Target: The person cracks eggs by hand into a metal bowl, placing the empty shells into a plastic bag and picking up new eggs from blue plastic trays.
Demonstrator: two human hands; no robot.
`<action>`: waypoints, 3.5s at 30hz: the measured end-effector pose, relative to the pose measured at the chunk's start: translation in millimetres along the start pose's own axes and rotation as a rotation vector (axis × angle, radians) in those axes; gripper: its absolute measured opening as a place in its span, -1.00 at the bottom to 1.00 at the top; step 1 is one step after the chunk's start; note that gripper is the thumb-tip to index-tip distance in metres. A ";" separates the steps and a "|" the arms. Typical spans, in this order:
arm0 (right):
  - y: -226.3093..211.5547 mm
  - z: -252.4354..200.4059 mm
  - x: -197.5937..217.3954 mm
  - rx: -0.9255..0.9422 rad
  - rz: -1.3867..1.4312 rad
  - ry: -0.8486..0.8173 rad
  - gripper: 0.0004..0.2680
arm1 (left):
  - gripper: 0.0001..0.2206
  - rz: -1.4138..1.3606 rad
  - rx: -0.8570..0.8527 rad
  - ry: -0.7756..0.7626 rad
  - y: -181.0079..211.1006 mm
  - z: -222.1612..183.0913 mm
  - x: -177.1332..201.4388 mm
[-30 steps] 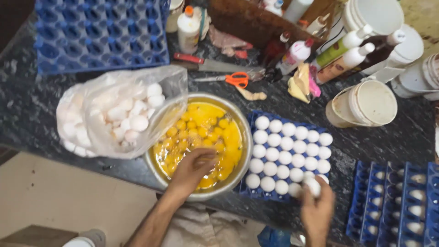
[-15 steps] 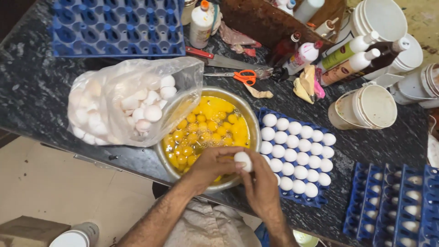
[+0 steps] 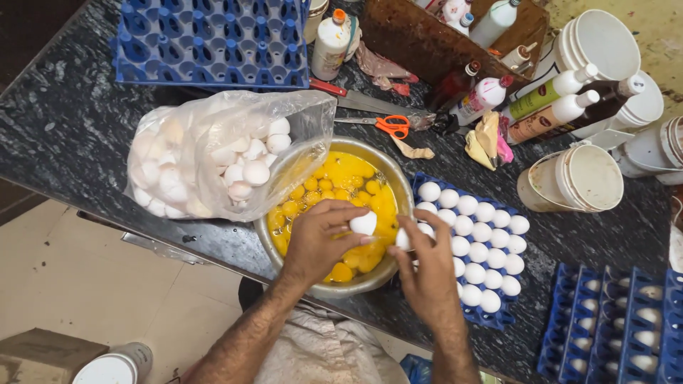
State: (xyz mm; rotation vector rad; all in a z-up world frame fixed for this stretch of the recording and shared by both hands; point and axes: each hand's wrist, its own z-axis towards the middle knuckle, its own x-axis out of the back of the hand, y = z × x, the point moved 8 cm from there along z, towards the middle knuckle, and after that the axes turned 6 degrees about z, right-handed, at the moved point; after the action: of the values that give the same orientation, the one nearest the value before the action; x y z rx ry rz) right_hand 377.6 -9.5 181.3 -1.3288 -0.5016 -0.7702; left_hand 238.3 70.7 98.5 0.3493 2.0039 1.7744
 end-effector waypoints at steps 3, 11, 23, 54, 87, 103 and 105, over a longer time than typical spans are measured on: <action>30.6 -8.9 1.8 -0.047 0.074 0.105 -0.66 | -0.62 0.368 -0.114 0.080 18.5 -6.3 5.3; 116.3 -32.9 -51.3 -0.522 0.880 0.195 -0.77 | -0.65 0.753 -0.520 0.196 53.4 -38.8 -21.8; -11.2 36.5 -31.5 -0.102 1.116 -0.034 -0.60 | -0.43 1.109 -0.462 0.712 101.5 -25.8 78.2; 42.5 -45.5 -45.2 -0.353 0.014 -0.057 -0.63 | -0.52 -0.240 0.701 -0.311 -99.6 -21.8 -53.0; 21.8 14.8 -37.3 -0.299 0.981 0.087 -0.78 | -0.45 1.059 -0.463 0.645 81.0 -25.9 84.2; 210.7 -159.6 48.2 -0.857 -0.097 0.379 -0.64 | -0.61 0.445 -0.040 -0.046 -42.6 4.9 -29.0; 209.4 -169.4 33.9 -1.030 0.261 0.456 -0.68 | -0.60 0.271 0.102 -0.135 -75.3 6.1 -40.8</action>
State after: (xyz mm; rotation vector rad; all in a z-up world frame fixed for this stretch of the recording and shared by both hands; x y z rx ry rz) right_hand 538.7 -170.3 33.4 -2.0111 0.5162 -1.1247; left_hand 284.2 46.1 30.2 0.7852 2.0315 1.7530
